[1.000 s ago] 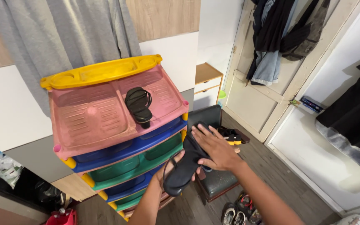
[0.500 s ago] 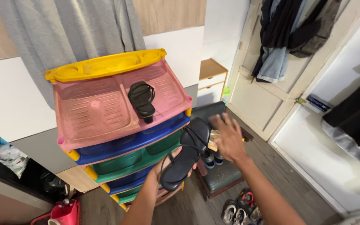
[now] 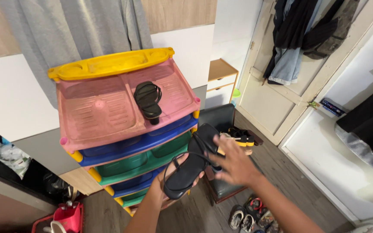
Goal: The person picks up a pair of black sandals from a shoe rack and repeatedly wipes the soles and straps with their hands. They handle the sandals one at a time, turning them over to clean different surfaces, then place them back on the rack.
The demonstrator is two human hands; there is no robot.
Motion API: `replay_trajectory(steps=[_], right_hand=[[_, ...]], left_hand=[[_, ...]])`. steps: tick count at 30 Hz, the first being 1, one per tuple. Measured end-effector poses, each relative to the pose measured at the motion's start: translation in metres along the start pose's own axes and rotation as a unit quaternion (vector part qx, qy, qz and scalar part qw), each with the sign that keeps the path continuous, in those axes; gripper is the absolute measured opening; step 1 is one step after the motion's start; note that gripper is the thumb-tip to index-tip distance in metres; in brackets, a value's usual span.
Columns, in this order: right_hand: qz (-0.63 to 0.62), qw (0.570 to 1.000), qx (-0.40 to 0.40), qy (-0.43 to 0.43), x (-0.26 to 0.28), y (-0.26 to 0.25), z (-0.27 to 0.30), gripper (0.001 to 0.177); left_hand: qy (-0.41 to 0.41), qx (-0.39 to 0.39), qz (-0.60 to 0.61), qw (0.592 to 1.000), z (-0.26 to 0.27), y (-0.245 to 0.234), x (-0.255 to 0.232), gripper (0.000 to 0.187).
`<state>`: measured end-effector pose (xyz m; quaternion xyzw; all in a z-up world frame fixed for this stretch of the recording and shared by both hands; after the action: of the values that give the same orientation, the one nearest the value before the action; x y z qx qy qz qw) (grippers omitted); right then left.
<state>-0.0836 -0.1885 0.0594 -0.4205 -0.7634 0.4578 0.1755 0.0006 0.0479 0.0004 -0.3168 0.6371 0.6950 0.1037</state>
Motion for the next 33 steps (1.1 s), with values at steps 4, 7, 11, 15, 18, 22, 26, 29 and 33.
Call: replay_trajectory(steps=[4,7,11,15,18,22,26,29,33], right_hand=[[-0.012,0.999,-0.034,0.006,0.010,-0.025,-0.024,0.075],[-0.037,0.998,-0.049,0.004,0.003,-0.016,-0.019,0.071],[0.000,0.980,-0.074,0.183,-0.002,-0.007,-0.007,0.058],[-0.272,0.923,-0.120,0.245,0.062,0.014,-0.006,0.077],[-0.131,0.991,-0.020,-0.013,0.085,0.010,-0.013,0.089],[-0.117,0.966,-0.130,0.191,0.057,0.002,-0.012,0.078],[-0.166,0.985,0.000,-0.042,0.090,0.012,-0.010,0.087],[-0.192,0.968,0.026,0.159,0.045,0.029,-0.001,0.088],[-0.091,0.969,-0.086,0.215,0.059,0.000,-0.013,0.076]], left_hand=[[-0.002,-0.002,-0.046,0.999,-0.006,-0.006,-0.003,0.065],[0.005,0.011,-0.052,0.999,-0.010,-0.008,-0.009,0.064],[0.036,-0.040,-0.107,0.993,-0.016,-0.015,-0.004,0.068],[0.061,-0.159,-0.102,0.980,-0.039,-0.014,0.000,0.071],[0.054,-0.183,-0.015,0.981,-0.044,-0.031,0.006,0.084],[0.065,-0.174,-0.007,0.983,-0.046,-0.042,0.008,0.080],[0.028,-0.261,0.007,0.965,-0.049,-0.013,0.008,0.079],[0.053,-0.279,-0.043,0.958,-0.047,-0.012,0.013,0.073],[0.153,-0.211,-0.059,0.963,-0.056,-0.025,0.021,0.070]])
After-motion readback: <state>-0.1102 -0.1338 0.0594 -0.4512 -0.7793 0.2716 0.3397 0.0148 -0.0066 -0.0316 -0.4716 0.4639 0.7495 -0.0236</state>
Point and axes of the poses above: each hand's wrist, its own z-axis away from the middle knuckle, its own y-axis out of the palm, x = y × z, the point moved 2 cm from there along -z, towards the middle knuckle
